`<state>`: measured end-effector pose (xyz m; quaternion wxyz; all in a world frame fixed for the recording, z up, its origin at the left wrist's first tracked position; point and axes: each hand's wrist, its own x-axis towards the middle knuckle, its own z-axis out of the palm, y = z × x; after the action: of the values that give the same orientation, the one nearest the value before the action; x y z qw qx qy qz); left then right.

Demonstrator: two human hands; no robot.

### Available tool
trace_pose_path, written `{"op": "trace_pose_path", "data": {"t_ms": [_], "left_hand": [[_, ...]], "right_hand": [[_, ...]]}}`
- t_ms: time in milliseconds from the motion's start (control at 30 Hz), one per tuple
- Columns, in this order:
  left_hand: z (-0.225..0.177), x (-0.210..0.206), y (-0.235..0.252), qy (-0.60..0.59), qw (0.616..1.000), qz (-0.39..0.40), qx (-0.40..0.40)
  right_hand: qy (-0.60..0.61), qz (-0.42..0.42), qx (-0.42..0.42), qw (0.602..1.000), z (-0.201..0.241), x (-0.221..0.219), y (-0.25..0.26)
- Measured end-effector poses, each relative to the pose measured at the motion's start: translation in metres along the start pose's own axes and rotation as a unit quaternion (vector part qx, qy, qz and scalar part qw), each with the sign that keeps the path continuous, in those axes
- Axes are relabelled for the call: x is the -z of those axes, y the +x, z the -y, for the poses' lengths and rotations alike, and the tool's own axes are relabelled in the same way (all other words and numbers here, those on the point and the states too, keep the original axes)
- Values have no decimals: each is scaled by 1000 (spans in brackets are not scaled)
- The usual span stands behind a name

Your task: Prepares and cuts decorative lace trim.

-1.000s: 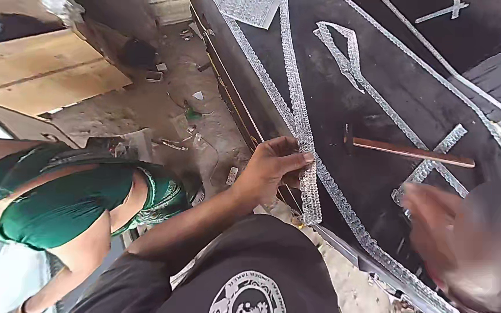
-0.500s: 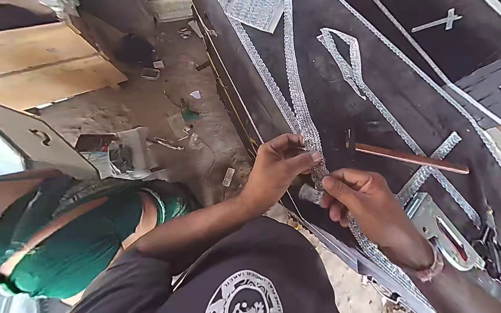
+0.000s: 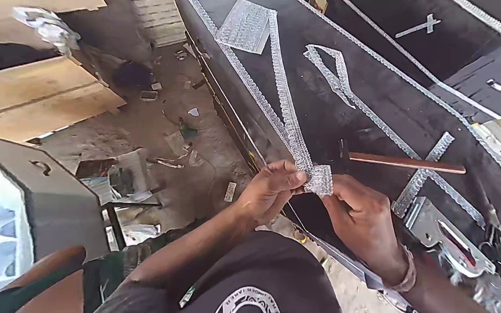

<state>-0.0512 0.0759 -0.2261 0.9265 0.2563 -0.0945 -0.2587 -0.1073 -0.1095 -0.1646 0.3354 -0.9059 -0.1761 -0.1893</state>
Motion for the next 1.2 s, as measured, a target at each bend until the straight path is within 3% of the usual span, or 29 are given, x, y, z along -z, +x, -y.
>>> {"op": "trace_pose_path", "data": {"t_ms": [133,233,300,567,800,967,1067,1200], "left_hand": [[3,6,5,-27,998,52,4],[2,8,6,10,999,46,0],[2,10,6,18,999,36,2],[1,-1,1,44,998,-15,32],[5,-1,-8,35,996,-6,78],[7,0,-10,121,991,-15,62],[11,5,-13,198,980,25,17],[12,5,-16,205,977,44,24]], "right_hand": [[83,37,-140,986,8,0,-4],[222,75,-275,932,10,5,3],[260,73,-310,912,9,5,4],[274,26,-313,909,7,-5,2],[291,-30,-277,915,-2,-5,5],[304,-10,-322,897,-4,0,14],[293,6,-353,889,-3,-1,16],[295,29,-374,879,-10,-5,20]]}}
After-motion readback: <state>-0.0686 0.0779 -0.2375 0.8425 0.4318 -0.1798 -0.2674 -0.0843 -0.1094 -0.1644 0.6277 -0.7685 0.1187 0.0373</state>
